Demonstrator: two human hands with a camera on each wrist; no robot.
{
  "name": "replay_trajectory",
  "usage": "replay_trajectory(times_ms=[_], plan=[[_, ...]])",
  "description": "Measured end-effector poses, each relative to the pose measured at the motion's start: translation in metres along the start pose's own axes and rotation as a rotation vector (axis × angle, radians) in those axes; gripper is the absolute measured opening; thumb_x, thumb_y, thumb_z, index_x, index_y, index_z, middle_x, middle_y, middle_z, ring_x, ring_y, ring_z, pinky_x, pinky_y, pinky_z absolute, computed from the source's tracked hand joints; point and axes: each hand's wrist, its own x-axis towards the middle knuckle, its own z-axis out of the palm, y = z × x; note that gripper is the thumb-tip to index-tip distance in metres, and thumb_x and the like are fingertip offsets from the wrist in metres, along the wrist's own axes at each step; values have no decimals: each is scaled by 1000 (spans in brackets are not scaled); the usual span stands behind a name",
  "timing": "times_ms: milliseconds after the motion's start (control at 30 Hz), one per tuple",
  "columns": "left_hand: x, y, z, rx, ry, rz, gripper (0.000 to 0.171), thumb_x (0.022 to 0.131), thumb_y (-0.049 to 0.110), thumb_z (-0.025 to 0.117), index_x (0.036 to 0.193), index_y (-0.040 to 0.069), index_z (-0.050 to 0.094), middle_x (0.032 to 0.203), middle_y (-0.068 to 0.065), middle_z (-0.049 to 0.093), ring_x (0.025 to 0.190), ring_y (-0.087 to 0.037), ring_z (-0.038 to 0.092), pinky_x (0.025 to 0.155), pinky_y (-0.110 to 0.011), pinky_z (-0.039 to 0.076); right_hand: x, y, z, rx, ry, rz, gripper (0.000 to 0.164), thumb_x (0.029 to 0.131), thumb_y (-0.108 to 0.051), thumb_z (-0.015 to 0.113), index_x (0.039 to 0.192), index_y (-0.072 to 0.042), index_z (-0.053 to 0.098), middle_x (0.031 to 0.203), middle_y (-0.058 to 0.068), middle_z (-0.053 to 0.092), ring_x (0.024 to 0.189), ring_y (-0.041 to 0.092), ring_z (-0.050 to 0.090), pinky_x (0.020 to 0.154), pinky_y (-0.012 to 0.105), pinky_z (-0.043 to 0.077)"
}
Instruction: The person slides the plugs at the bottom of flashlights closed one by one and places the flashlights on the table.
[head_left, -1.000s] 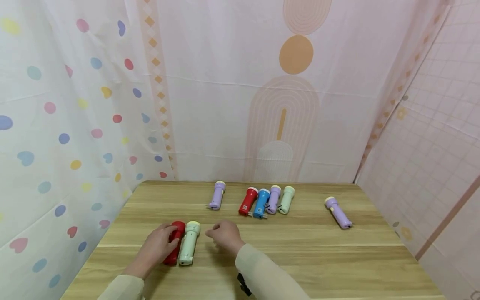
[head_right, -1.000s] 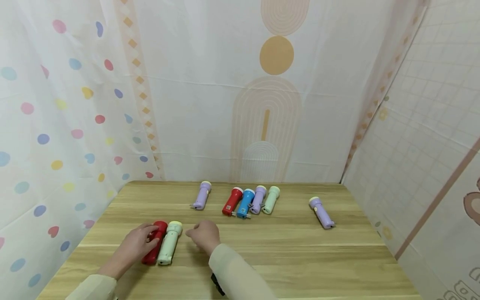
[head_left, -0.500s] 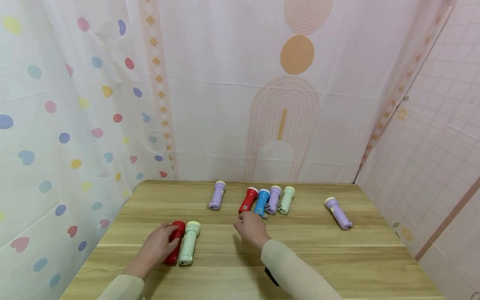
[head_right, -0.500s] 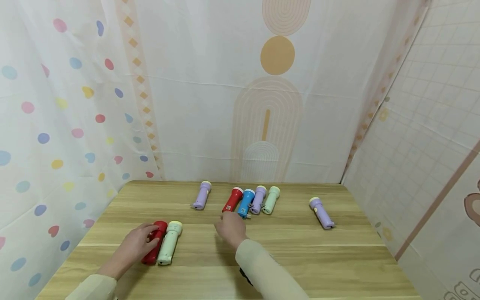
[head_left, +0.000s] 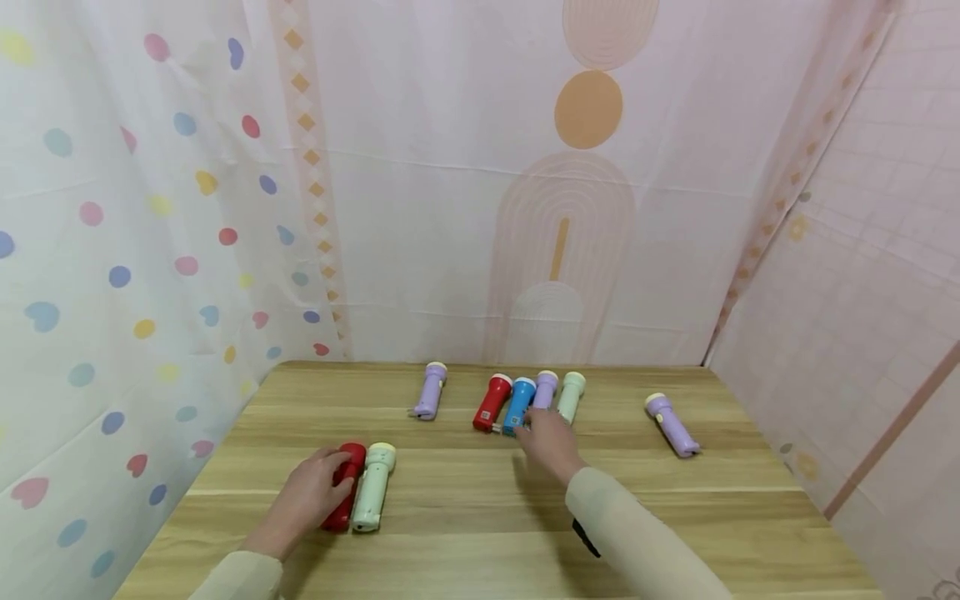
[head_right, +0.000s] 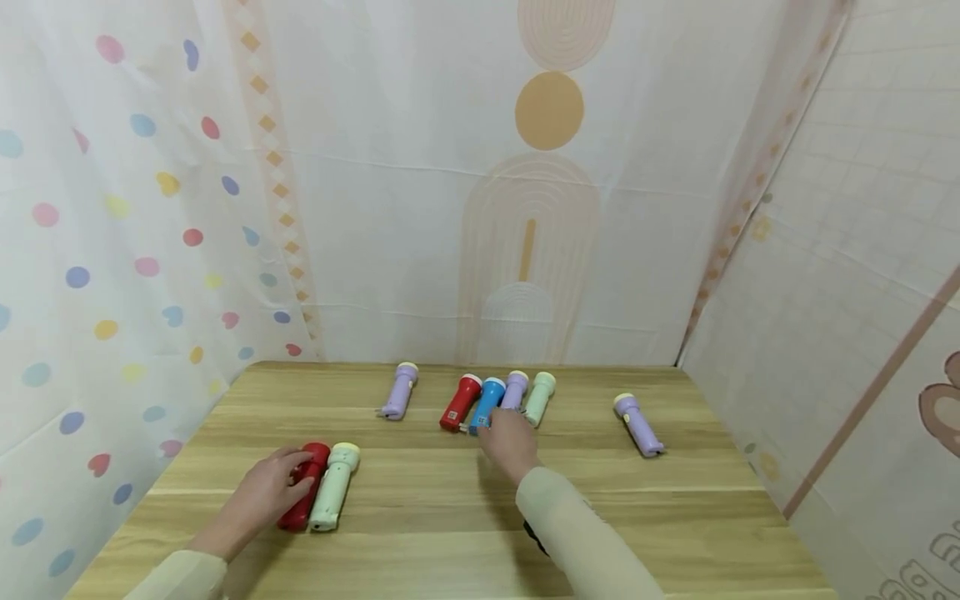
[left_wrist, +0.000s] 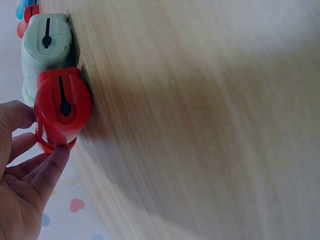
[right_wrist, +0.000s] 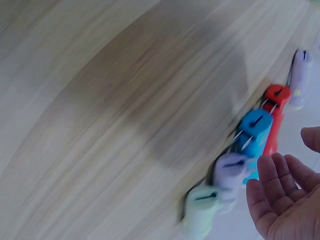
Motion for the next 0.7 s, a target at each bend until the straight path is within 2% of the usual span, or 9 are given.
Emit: replay_trajectory(times_ms=[333, 433, 500, 567, 700], plan=[[0, 0, -1, -8, -61, -48, 34, 86, 7, 72, 114, -10, 65, 112, -29, 61, 100, -42, 63, 86, -58, 51, -3, 29, -16, 36, 63, 48, 19, 92, -16, 68, 76, -6, 64, 67, 3, 59, 59, 18, 53, 53, 34, 44], [-1, 0, -1, -11, -48, -41, 34, 86, 7, 72, 114, -10, 65, 112, -29, 61, 99, -42, 63, 86, -57, 51, -1, 41, -22, 13, 88, 77, 17, 92, -17, 67, 88, -1, 71, 82, 10, 68, 72, 24, 63, 63, 42, 51], [-2, 0, 0, -11, -39, -36, 33, 85, 7, 72, 113, -10, 65, 111, -28, 62, 98, -41, 63, 86, -57, 51, 0, 50, -27, -11, 88, 112, 23, 93, -19, 66, 99, 2, 72, 95, 15, 71, 84, 30, 67, 73, 46, 54], [-2, -1, 1, -8, -35, -35, 33, 85, 7, 72, 113, -10, 66, 111, -28, 62, 98, -41, 63, 86, -57, 51, 1, 57, -33, -27, 81, 133, 28, 93, -20, 64, 107, 4, 71, 104, 18, 71, 93, 35, 67, 80, 50, 53], [-1, -1, 1, -4, -43, -44, 33, 85, 7, 72, 113, -10, 65, 112, -28, 61, 99, -41, 63, 87, -57, 51, 0, 70, -44, -54, 70, 156, 32, 94, -19, 61, 112, 6, 69, 110, 22, 69, 100, 40, 65, 84, 53, 51]])
